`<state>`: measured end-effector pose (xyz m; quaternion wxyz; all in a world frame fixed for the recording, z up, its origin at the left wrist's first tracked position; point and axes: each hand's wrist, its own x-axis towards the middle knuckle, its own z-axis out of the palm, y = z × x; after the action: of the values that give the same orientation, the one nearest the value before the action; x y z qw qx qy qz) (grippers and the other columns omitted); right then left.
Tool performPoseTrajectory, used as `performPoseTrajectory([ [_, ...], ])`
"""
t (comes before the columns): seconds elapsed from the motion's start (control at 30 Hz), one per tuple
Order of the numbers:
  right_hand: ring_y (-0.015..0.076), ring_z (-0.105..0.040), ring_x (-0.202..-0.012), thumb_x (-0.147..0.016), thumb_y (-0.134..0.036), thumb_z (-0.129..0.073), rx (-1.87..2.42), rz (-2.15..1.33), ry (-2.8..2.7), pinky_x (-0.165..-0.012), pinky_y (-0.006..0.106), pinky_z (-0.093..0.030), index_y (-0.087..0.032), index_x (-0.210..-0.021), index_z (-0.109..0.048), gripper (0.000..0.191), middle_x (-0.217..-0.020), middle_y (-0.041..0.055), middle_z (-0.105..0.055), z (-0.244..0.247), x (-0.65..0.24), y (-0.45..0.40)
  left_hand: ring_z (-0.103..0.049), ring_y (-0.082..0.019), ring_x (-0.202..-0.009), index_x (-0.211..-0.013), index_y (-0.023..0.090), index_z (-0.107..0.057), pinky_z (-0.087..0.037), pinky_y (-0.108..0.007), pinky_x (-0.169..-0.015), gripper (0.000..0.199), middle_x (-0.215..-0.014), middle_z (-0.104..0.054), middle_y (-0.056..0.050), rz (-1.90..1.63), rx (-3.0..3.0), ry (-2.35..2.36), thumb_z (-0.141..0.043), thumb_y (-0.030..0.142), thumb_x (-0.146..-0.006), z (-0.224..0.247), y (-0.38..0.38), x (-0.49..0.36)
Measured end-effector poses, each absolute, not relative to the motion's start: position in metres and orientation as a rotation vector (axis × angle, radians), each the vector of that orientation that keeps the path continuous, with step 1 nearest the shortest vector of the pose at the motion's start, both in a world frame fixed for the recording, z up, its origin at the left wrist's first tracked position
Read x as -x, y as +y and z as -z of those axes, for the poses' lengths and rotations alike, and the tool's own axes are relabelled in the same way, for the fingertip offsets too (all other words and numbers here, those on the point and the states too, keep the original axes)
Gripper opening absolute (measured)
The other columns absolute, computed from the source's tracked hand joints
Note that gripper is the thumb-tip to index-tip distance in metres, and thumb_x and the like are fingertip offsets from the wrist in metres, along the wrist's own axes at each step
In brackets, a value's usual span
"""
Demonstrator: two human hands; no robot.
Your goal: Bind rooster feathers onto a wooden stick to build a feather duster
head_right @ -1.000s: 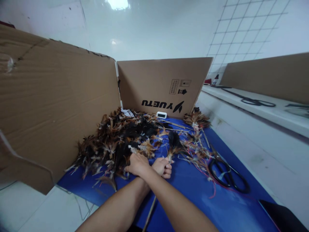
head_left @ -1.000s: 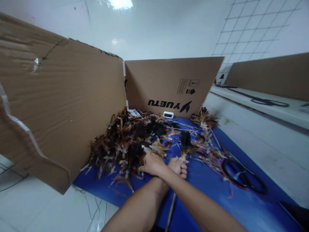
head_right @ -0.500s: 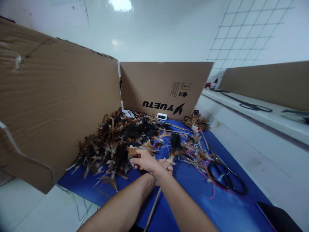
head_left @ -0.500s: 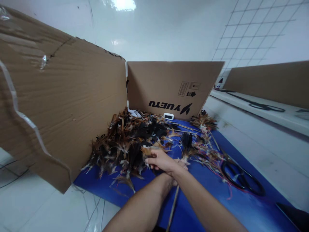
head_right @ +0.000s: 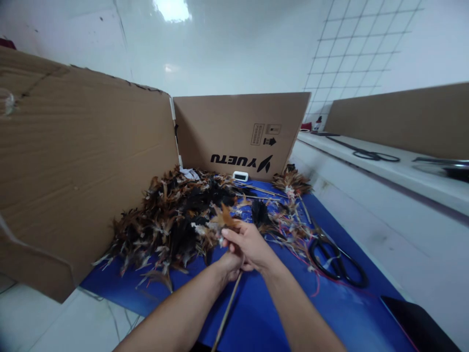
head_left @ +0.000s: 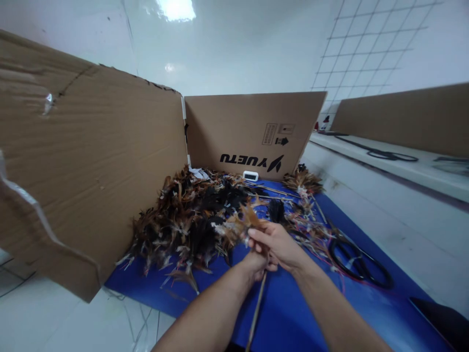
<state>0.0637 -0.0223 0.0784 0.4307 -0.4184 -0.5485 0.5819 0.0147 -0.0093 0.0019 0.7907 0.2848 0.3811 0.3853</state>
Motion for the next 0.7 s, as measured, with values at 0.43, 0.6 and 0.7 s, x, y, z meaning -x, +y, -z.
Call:
performPoseTrajectory([
  [0.43,0.0107,-0.052,-0.054,-0.061,-0.034,-0.072,1.005,-1.233,-0.981,-0.048,0.023,-0.039,-0.016,-0.073,-0.057,0.027,-0.062,-0.0021,-0.055,-0.036,-0.152,-0.014,-0.020,0.000,-0.036,-0.081,0.017,-0.040,-0.006,-0.015,-0.037,0.032,-0.054,-0.030,0.009,-0.746,-0.789,0.742,-0.055,0.045,-0.072,-0.012,-0.009,-0.011],
  [0.6,0.0094,-0.051,-0.053,-0.062,-0.033,-0.071,0.960,-1.240,-0.980,-0.047,0.022,-0.038,-0.015,-0.071,-0.057,0.024,-0.059,-0.0023,-0.056,-0.042,-0.152,-0.017,-0.021,0.000,-0.036,-0.081,0.017,-0.040,-0.005,-0.015,-0.036,0.028,-0.054,-0.028,0.009,-0.744,-0.794,0.752,-0.053,0.041,-0.074,-0.011,-0.008,-0.011],
  [0.7,0.0086,-0.050,-0.051,-0.062,-0.032,-0.071,0.973,-1.224,-0.978,-0.045,0.020,-0.037,-0.015,-0.071,-0.058,0.024,-0.056,-0.0027,-0.056,-0.042,-0.154,-0.016,-0.021,0.000,-0.037,-0.081,0.016,-0.041,-0.005,-0.015,-0.036,0.030,-0.054,-0.029,0.009,-0.754,-0.795,0.756,-0.055,0.042,-0.073,-0.012,-0.008,-0.010],
])
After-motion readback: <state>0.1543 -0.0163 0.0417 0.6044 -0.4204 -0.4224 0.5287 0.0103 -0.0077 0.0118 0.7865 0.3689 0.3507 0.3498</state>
